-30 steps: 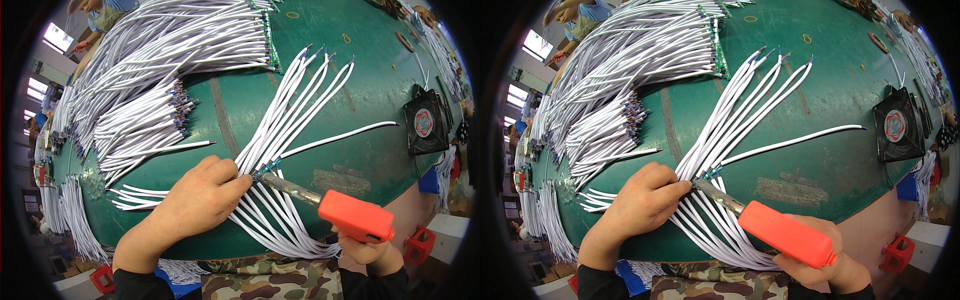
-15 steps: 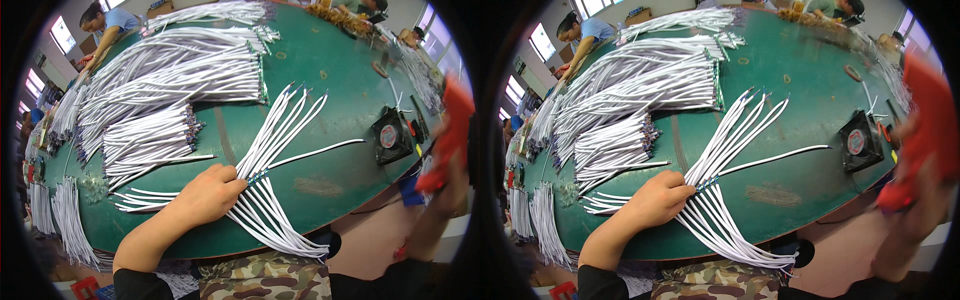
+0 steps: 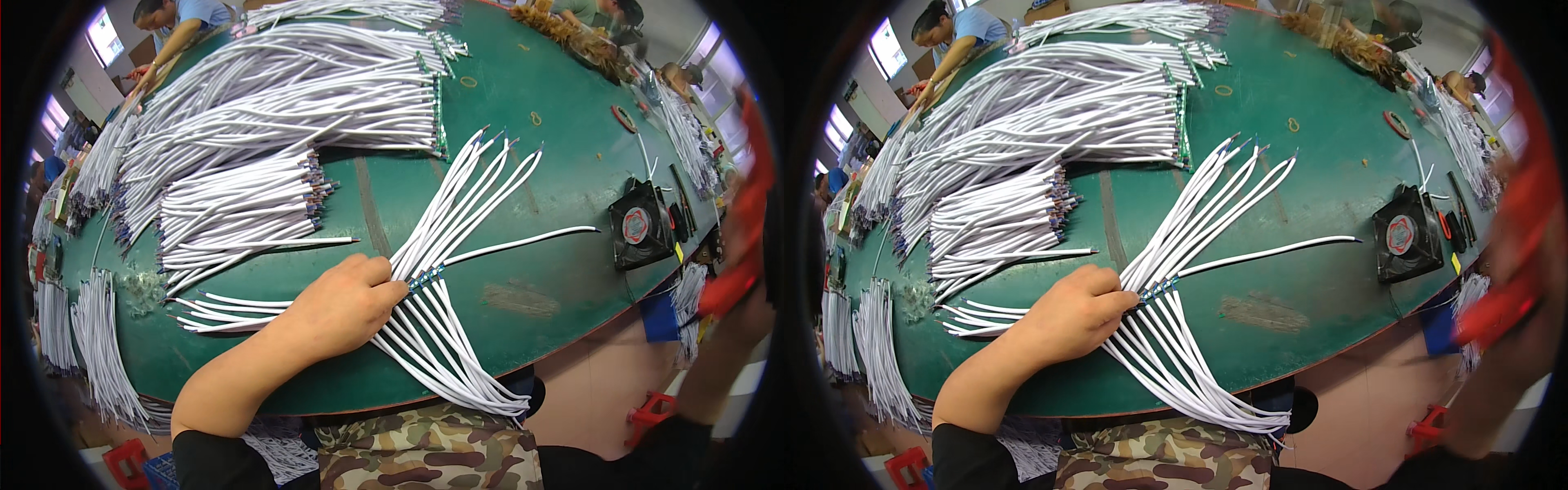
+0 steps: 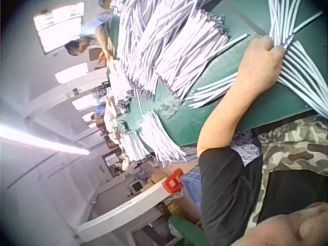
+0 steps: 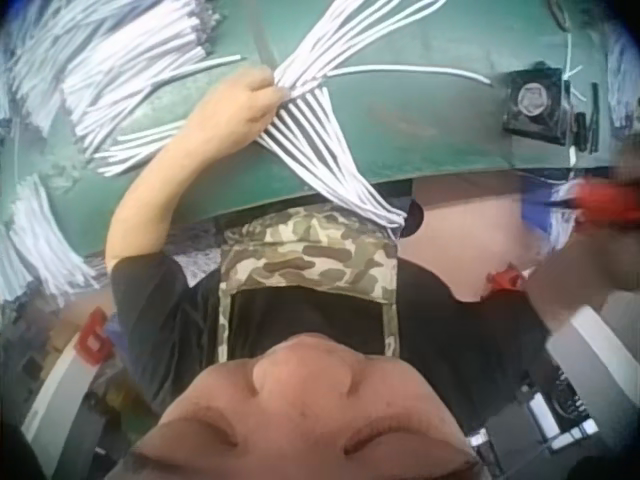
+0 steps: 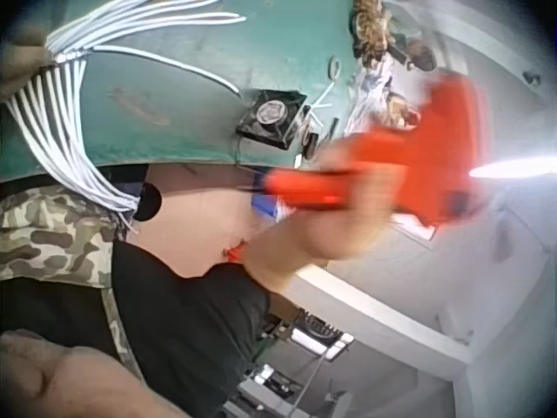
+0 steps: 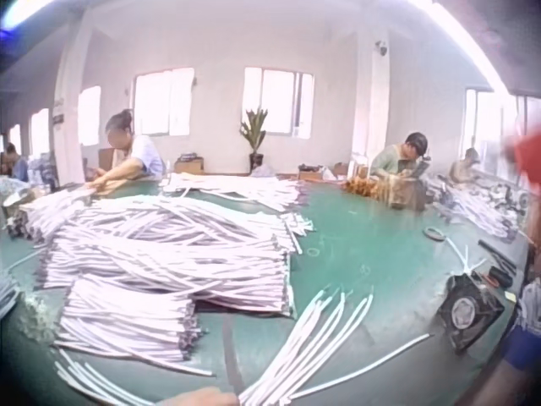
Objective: The person solders cables onto circuit boards using a soldering iron, then gathers and repositions the cable assemblies across the table by hand.
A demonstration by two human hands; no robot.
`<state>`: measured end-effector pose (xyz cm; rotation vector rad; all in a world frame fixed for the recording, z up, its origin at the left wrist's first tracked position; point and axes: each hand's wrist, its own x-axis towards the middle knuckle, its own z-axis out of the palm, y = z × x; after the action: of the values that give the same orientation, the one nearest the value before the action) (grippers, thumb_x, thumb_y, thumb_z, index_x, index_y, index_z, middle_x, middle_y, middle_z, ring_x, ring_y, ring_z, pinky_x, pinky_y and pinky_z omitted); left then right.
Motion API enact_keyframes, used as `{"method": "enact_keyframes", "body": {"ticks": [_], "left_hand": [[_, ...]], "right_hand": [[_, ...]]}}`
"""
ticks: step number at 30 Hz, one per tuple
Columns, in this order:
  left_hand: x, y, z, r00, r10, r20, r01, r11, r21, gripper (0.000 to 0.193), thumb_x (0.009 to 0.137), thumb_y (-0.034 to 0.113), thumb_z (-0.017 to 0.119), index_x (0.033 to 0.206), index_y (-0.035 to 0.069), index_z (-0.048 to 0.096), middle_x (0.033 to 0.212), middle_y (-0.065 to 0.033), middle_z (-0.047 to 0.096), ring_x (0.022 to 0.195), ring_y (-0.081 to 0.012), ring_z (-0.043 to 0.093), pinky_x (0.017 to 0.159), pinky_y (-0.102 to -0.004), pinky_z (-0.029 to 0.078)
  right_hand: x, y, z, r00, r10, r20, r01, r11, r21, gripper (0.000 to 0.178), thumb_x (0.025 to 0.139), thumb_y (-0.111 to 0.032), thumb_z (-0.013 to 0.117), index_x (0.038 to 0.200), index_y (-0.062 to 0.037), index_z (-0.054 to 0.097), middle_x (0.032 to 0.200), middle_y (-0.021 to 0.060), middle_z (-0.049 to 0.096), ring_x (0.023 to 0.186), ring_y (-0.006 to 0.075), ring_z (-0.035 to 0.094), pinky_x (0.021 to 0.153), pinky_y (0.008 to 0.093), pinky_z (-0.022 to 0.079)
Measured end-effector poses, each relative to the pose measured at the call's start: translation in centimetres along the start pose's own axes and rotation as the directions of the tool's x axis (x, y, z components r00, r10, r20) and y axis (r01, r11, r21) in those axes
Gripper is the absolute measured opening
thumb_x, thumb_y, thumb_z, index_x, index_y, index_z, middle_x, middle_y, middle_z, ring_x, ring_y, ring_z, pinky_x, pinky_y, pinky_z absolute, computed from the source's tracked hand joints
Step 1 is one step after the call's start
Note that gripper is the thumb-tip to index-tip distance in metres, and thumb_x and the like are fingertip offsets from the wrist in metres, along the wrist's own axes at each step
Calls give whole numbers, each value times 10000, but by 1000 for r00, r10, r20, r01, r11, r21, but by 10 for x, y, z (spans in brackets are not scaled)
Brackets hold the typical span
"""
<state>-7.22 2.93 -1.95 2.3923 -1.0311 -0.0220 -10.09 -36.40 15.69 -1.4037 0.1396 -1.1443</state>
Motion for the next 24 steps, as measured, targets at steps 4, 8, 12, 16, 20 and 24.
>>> {"method": "enact_keyframes", "body": {"ticks": [4,8,12,16,20,24], "left_hand": [[6,-3,0,999,31,11,-30,998,-51,251,783,16,687,1030,56,681,886,-107,590,825,-316,585,730,-416,491],[9,-1,0,999,29,15,-28,999,-46,260,766,-1,687,1020,56,682,865,-98,585,802,-305,579,705,-409,485],[10,0,-2,999,35,3,-35,999,-29,287,742,-12,698,1020,56,682,849,-87,577,781,-294,570,688,-408,479],[9,1,1,1000,29,-1,-29,999,-22,298,738,-12,699,1027,55,682,852,-85,576,780,-291,568,688,-405,477],[8,1,0,1000,24,5,-24,1000,-6,307,732,-15,697,1030,53,681,852,-82,569,774,-287,561,685,-400,475],[9,1,0,999,34,8,-34,999,-2,319,722,-14,696,1034,53,675,847,-82,558,768,-283,553,682,-399,474]], "right_hand": [[-105,19,-42,655,384,651,-247,923,-296,737,826,-272,736,1370,86,390,1042,227,658,693,157,624,598,263,517],[-150,36,-66,529,487,695,-352,871,-343,605,894,-290,706,1318,72,471,1056,185,672,657,144,616,600,256,517],[-170,65,-78,428,409,806,-276,908,-315,438,882,-187,703,1228,46,570,1045,154,687,695,141,626,644,277,530],[-174,71,-53,352,507,787,-345,852,-394,259,778,-78,720,1016,8,664,885,127,659,727,275,653,657,336,520],[-172,81,-42,317,299,900,-74,954,-291,298,764,-95,741,1036,3,669,897,126,664,711,271,651,636,336,525],[-176,81,-44,341,309,888,-54,949,-309,342,756,-99,747,1072,8,669,940,139,675,732,275,667,650,345,541]]}}
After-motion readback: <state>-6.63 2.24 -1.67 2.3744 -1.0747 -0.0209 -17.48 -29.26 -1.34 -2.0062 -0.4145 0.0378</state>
